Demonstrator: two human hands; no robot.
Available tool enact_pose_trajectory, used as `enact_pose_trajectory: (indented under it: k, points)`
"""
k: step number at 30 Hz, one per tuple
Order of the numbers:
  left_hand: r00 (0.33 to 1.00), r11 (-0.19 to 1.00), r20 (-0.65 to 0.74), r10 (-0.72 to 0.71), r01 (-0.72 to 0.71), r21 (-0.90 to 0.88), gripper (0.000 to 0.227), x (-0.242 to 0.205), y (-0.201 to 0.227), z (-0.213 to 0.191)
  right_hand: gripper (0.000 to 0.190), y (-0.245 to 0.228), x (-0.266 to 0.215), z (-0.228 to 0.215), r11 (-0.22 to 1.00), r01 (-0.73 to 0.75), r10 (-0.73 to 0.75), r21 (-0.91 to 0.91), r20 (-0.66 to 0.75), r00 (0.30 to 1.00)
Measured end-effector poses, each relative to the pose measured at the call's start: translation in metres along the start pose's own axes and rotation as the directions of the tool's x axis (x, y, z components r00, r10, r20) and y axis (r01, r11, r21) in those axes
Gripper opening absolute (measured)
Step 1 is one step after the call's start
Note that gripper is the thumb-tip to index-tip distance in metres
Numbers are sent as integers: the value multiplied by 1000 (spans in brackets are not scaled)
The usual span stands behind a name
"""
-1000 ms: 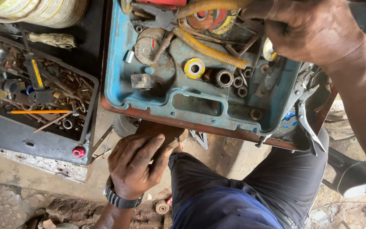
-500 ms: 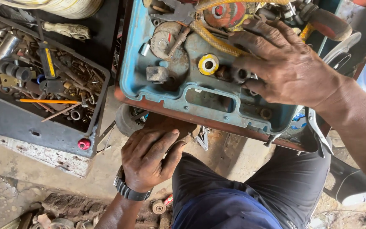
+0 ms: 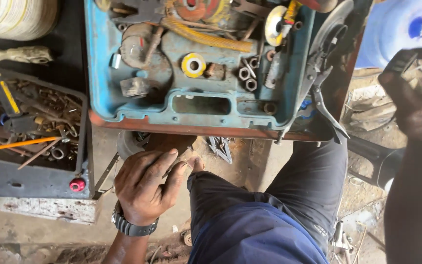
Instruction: Searching for and fitting small hardware like nuts and bolts onto a wooden component using a wrench in a workshop.
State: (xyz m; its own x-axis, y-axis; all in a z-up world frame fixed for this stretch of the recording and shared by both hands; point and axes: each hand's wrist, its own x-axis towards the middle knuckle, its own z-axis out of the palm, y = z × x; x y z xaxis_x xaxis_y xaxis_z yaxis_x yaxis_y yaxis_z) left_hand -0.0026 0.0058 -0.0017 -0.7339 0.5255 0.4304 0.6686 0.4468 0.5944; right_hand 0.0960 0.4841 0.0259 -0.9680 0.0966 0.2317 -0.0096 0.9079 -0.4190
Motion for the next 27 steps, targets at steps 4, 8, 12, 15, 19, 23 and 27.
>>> enact_pose_trajectory:
  k: [4, 8, 12, 15, 19, 23, 27]
  points:
    - [999, 1000, 36, 6, -6, -1, 22, 1, 9, 6, 41, -9, -20, 14, 996, 56, -50, 66, -89, 995]
    - [999, 1000, 47, -7, 6, 10, 27, -1, 13, 12, 39, -19, -10, 29, 988, 64, -51, 140, -95, 994]
    - [1000, 1000, 9, 10, -11, 21, 21, 12, 20, 9, 44, -2, -14, 40, 999, 39, -40, -20, -41, 998]
    - [1000, 1000, -16, 17, -16, 10, 21, 9, 19, 7, 47, 0, -12, 44, 997, 76, -77, 28, 16, 997]
    - [998, 1000, -61, -4, 3, -7, 19, 0, 18, 7, 37, -41, 5, 36, 990, 97, -97, 99, -5, 995]
    - [996, 998, -78, -47, 50, 40, 19, -15, 20, 1, 31, -105, 38, 70, 970, 101, -101, 222, -14, 995]
    - [992, 995, -94, -87, 92, 46, 22, -30, 18, -2, 20, -179, 108, 110, 868, 409, -434, 282, 29, 900]
